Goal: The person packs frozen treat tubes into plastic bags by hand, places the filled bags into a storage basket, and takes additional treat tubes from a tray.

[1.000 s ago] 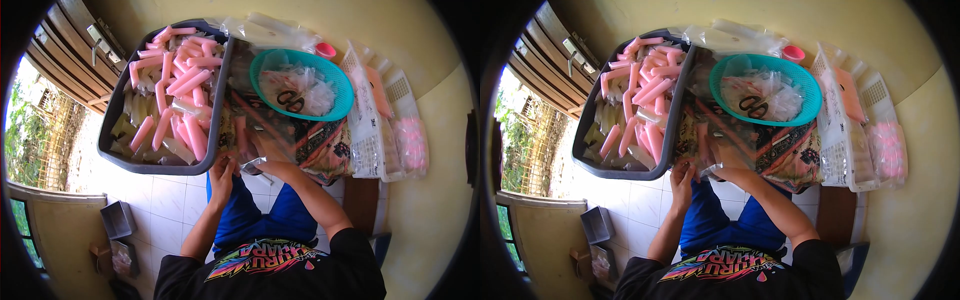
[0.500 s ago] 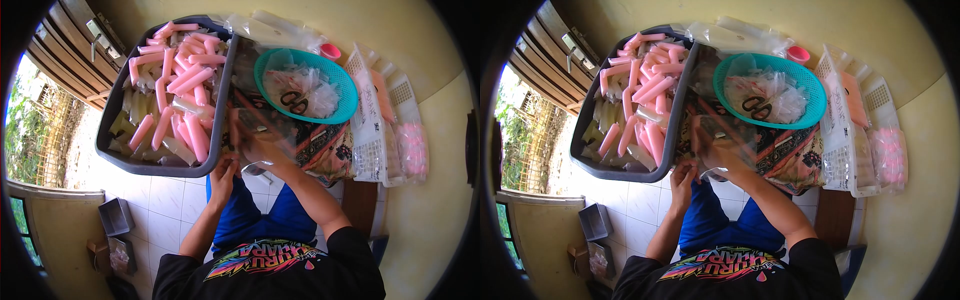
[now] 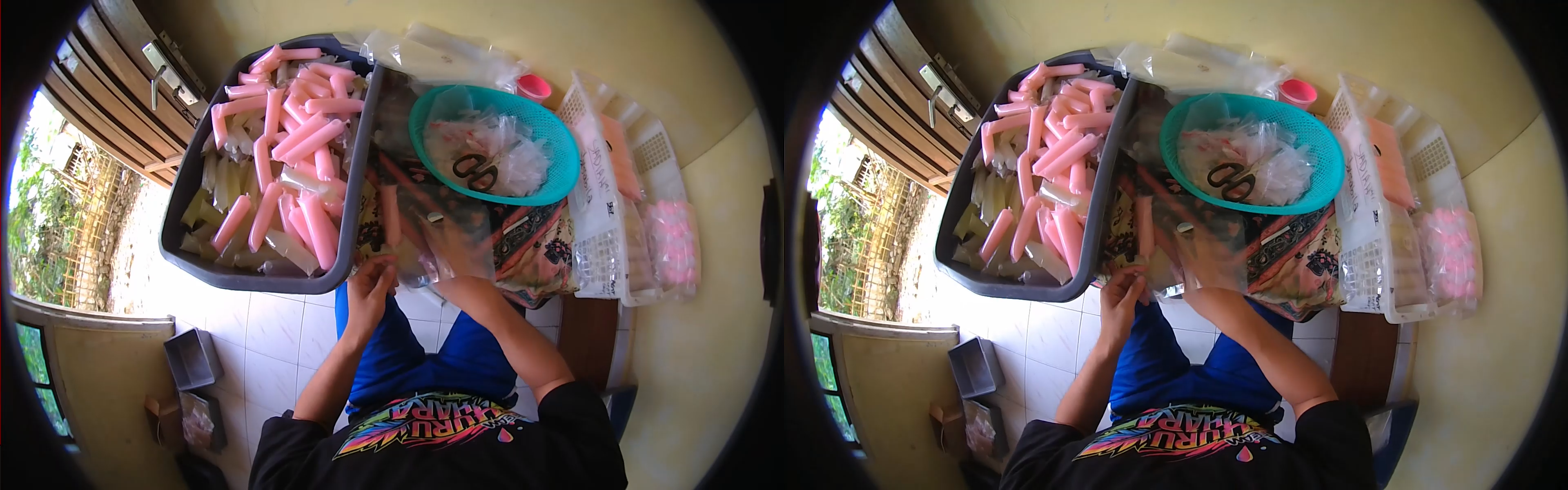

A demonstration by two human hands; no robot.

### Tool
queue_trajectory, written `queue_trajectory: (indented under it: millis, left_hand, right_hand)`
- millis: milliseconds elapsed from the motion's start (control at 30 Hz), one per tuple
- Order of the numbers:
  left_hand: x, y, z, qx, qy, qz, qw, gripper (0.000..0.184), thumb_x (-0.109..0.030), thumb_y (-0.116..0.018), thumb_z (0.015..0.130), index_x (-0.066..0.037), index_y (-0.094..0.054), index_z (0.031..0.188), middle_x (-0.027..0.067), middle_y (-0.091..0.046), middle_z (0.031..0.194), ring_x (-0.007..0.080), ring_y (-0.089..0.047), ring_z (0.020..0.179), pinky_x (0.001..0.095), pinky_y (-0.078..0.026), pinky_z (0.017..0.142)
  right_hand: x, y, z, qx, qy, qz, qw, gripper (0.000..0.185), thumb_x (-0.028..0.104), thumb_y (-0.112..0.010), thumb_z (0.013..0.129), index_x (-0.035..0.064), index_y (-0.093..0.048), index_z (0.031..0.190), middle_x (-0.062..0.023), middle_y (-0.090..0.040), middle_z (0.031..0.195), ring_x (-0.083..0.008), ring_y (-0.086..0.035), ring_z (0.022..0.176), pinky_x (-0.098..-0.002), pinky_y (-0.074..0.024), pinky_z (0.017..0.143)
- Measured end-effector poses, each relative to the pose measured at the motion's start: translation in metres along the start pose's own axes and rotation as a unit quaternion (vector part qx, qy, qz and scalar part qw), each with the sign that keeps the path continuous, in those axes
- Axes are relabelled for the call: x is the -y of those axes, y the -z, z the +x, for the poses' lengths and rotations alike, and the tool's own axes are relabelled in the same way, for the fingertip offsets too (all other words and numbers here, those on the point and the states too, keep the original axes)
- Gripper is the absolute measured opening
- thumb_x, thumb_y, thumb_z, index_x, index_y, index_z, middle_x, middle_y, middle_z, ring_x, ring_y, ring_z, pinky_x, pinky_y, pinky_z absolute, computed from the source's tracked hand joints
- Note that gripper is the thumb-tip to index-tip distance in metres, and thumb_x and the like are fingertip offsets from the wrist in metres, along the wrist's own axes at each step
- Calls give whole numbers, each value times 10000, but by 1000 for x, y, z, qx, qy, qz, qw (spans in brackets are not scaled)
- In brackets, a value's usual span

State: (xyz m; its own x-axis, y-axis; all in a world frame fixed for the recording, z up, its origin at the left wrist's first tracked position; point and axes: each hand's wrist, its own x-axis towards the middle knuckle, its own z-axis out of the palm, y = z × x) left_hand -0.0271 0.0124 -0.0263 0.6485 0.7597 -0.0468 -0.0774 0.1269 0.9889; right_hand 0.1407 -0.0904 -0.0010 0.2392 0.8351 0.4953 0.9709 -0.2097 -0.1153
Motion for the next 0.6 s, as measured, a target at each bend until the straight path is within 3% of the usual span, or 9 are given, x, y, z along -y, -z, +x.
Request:
queue_trajectory:
  millis: [33, 67, 100, 133, 167, 300, 400, 467, 600]
  left_hand:
    - [-3, -2, 0, -3, -3, 54, 999, 253, -91, -621, 983, 1, -622, 1219, 24, -562, 645, 102, -533, 568, 285, -428, 548]
    - [-9, -4, -2, -2, -6, 54, 999, 253, -91, -621, 983, 1, -622, 1219, 24, -562, 645, 102, -533, 568, 285, -428, 548]
    - [-26, -8, -8, 9, -19, 180, 983, 289, -115, -651, 965, -15, -623, 1235, 30, -533, 592, 125, -517, 517, 309, -413, 522]
    - [-44, -11, -14, 18, -32, 304, 952, 328, -139, -681, 948, -31, -624, 1252, 36, -503, 538, 147, -500, 466, 333, -398, 496]
    - [-59, -15, -19, 34, -64, 335, 939, 367, -176, -718, 920, -61, -632, 1257, 69, -487, 510, 213, -509, 439, 373, -397, 486]
    - [-116, -14, -29, 161, -86, 363, 914, 401, -202, -750, 890, -82, -641, 1256, 83, -560, 563, 271, -585, 496, 381, -443, 516]
    - [-152, -4, -25, 211, -168, 376, 886, 376, -129, -745, 887, -75, -664, 1250, 72, -612, 617, 221, -629, 558, 331, -490, 578]
    - [-171, 2, -22, 206, -149, 358, 899, 356, -121, -756, 876, -77, -681, 1221, 79, -645, 667, 243, -663, 600, 346, -514, 599]
    - [-193, 19, -18, 263, -206, 386, 860, 330, -120, -770, 862, -64, -696, 1179, 89, -671, 735, 248, -686, 644, 361, -527, 617]
  right_hand:
    - [5, 14, 1, -42, 25, -21, 999, 579, 186, -643, 928, 49, -465, 1462, -292, -606, 1182, -410, -570, 1194, -445, -557, 791]
    - [9, 33, -1, 35, -31, 90, 995, 539, 198, -658, 924, 53, -511, 1423, -283, -608, 1169, -414, -591, 1148, -441, -553, 781]
    - [15, 52, 1, 111, -86, 200, 970, 501, 209, -673, 921, 57, -557, 1384, -274, -609, 1157, -419, -612, 1102, -437, -550, 772]
    - [15, 61, 0, 109, -84, 200, 970, 501, 209, -673, 921, 57, -557, 1384, -274, -609, 1157, -419, -612, 1102, -437, -550, 772]
    - [13, 68, -2, 109, -59, 231, 965, 402, 207, -685, 914, 55, -618, 1280, -237, -629, 1094, -396, -644, 1009, -429, -553, 733]
    - [14, 108, 12, 127, -21, 315, 940, 145, 121, -749, 862, 14, -712, 953, -138, -678, 908, -328, -689, 771, -383, -547, 642]
    - [20, 121, 34, 58, -8, 322, 945, 136, 133, -744, 858, 29, -681, 797, -88, -648, 767, -312, -668, 667, -406, -520, 580]
    - [22, 119, 52, 39, 5, 341, 939, 102, 107, -742, 852, 37, -677, 817, -100, -638, 756, -317, -655, 675, -411, -511, 590]
    - [31, 106, 91, 10, 58, 352, 934, 80, 86, -719, 857, 23, -674, 877, -117, -642, 801, -319, -639, 751, -410, -527, 696]
